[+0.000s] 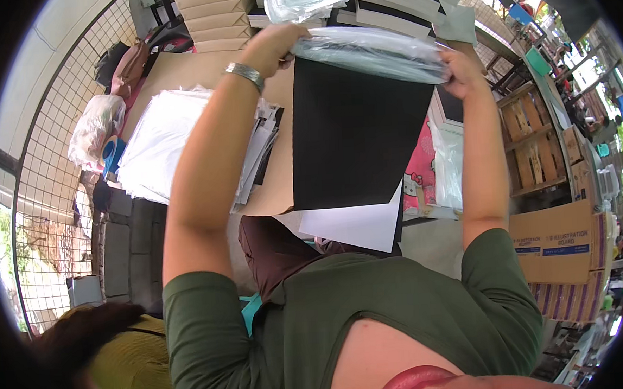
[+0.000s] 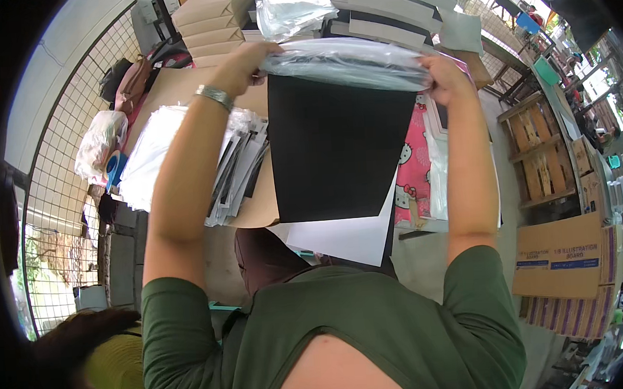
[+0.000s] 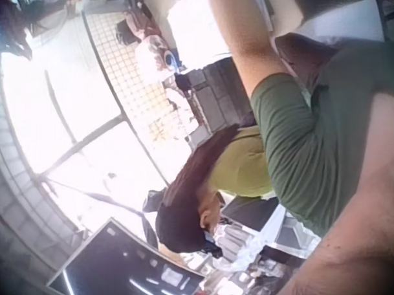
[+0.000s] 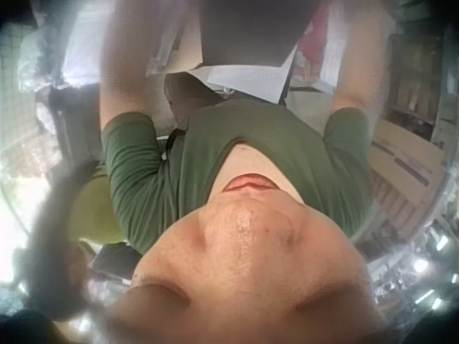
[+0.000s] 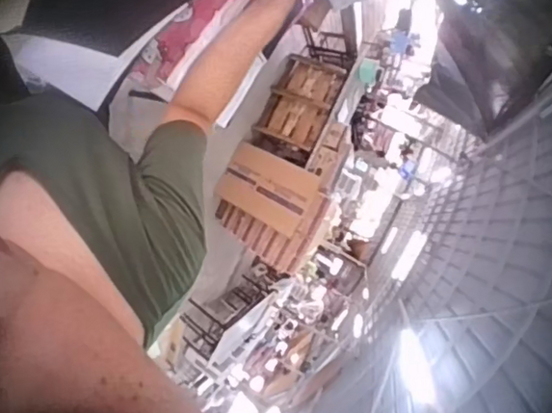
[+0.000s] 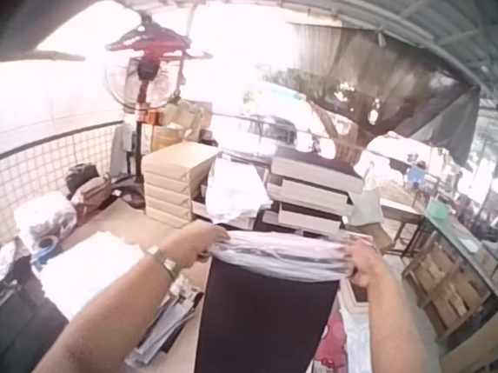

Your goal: The person places black cardstock sheets into individual plastic bags, smoothing the bags and stacking the finished items.

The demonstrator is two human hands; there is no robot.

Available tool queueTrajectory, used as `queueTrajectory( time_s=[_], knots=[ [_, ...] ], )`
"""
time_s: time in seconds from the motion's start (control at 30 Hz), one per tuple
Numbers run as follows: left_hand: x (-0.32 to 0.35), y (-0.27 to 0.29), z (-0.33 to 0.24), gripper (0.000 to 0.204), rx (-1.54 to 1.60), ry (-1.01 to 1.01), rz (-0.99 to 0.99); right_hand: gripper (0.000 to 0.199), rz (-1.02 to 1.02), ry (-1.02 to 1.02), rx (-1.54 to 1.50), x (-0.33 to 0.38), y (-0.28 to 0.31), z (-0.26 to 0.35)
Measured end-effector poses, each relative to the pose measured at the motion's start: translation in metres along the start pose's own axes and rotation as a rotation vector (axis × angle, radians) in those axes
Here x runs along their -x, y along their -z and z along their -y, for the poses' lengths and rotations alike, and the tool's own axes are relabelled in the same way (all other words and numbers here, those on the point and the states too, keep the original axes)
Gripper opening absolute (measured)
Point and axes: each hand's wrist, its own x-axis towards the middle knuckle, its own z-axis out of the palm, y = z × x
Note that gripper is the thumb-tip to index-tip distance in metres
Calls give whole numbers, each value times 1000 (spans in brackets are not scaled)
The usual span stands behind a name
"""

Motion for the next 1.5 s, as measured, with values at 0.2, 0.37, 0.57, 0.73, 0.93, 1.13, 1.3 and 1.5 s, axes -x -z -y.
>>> queueTrajectory(
  time_s=[0.2,0.37,0.57,0.73,0.93,1.13,1.3,1.5],
  knots=[
    [54,26,17,13,338,155,277,26,493,-7,-391,75,1,-3],
    [122,27,83,12,401,210,437,34,329,27,-510,168,1,-80],
    [139,27,206,6,321,477,447,43,202,-329,-435,201,15,-237],
    [158,-13,313,23,165,292,-37,46,95,-134,579,201,4,-248],
    [237,-8,244,63,-138,-573,222,50,165,-592,-274,227,-12,-197],
    [188,-42,286,20,31,-263,194,26,229,142,655,201,-33,-218],
    [143,-53,311,16,251,62,-16,31,158,168,562,138,-41,-279],
    [179,11,247,19,697,-9,-490,43,308,423,549,79,-169,-169]
  ],
)
